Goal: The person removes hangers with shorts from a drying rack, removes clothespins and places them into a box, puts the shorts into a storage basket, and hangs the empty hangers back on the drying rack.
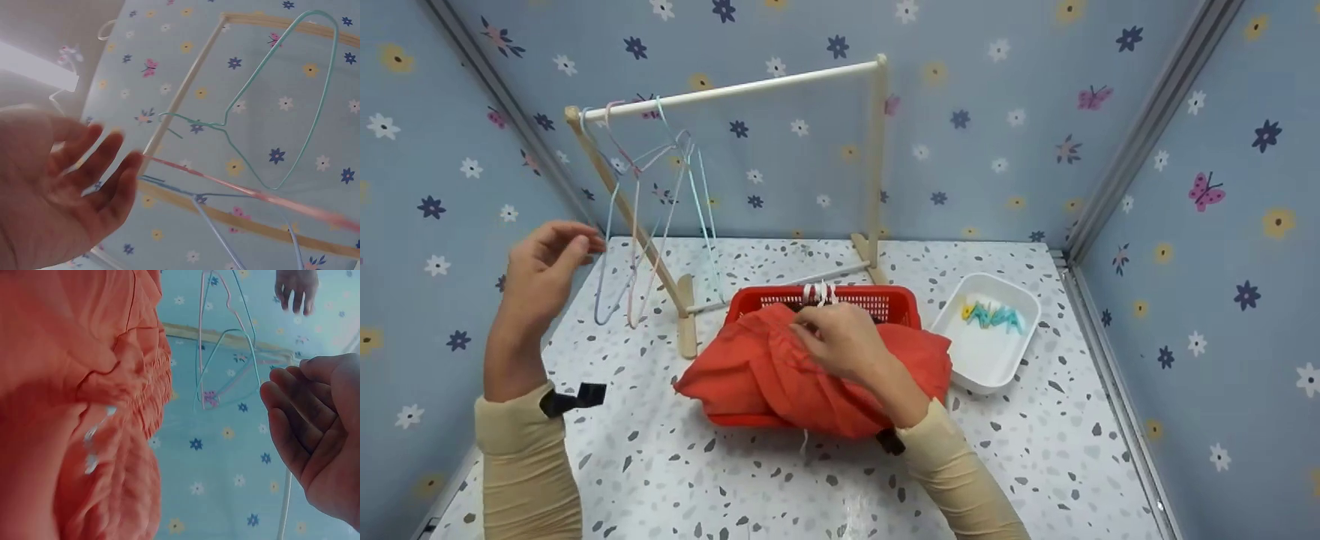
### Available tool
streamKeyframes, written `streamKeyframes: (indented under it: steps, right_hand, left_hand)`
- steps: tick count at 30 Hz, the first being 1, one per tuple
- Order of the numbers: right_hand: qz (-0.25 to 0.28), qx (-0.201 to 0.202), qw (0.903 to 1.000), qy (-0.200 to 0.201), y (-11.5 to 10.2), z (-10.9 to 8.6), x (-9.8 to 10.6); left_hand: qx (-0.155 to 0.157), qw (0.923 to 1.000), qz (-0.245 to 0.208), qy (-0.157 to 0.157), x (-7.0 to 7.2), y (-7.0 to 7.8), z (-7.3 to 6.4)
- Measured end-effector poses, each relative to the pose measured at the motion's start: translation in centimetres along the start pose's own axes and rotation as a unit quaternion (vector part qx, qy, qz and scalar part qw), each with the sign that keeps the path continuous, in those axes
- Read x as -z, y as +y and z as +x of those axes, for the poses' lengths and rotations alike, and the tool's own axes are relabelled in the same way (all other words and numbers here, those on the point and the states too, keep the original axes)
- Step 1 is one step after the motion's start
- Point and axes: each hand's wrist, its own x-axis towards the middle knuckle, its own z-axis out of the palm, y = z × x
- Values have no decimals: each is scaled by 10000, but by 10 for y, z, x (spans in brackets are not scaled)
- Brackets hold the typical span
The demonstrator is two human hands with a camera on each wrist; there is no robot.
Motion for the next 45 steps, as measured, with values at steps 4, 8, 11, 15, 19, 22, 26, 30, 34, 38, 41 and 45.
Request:
streamKeyframes:
  steps: [4, 8, 11, 15, 19, 22, 26, 30, 34, 38, 41, 45]
  right_hand:
    - [157, -387, 9990, 174, 7, -25, 15]
    - [299, -805, 9958, 324, 13, -49, 22]
    - [421, -1100, 9922, 421, 17, -65, 25]
    - [496, -1413, 9878, 438, 24, -86, 28]
    - [387, -2091, 9753, 597, 31, -109, 39]
    - [177, -2722, 9606, 538, 35, -126, 46]
    - [59, -3396, 9399, -342, 37, -146, 41]
    - [184, -3727, 9233, -915, 40, -155, 28]
    - [13, -3825, 9202, -831, 46, -153, 15]
    - [-489, -4005, 9129, -611, 51, -148, 8]
    - [-637, -4017, 9130, -322, 53, -142, 5]
    - [-394, -3849, 9216, 303, 59, -132, 2]
  left_hand:
    - [143, 9939, -267, -1057, -8, -15, -27]
    - [471, 9783, -392, -1978, -20, -46, -53]
    - [647, 9641, -491, -2529, -33, -64, -73]
    - [1072, 9474, -747, -2922, -53, -83, -99]
    - [1572, 9337, -1019, -3051, -69, -98, -120]
    - [1718, 9356, -791, -2981, -74, -107, -133]
    - [1724, 9466, -306, -2706, -77, -115, -147]
    - [1706, 9532, -195, -2490, -86, -120, -156]
    - [1846, 9604, -209, -2074, -100, -126, -156]
    - [1900, 9690, -200, -1569, -115, -131, -149]
    - [1831, 9738, -84, -1343, -125, -132, -141]
    - [1596, 9775, 454, -1300, -135, -129, -129]
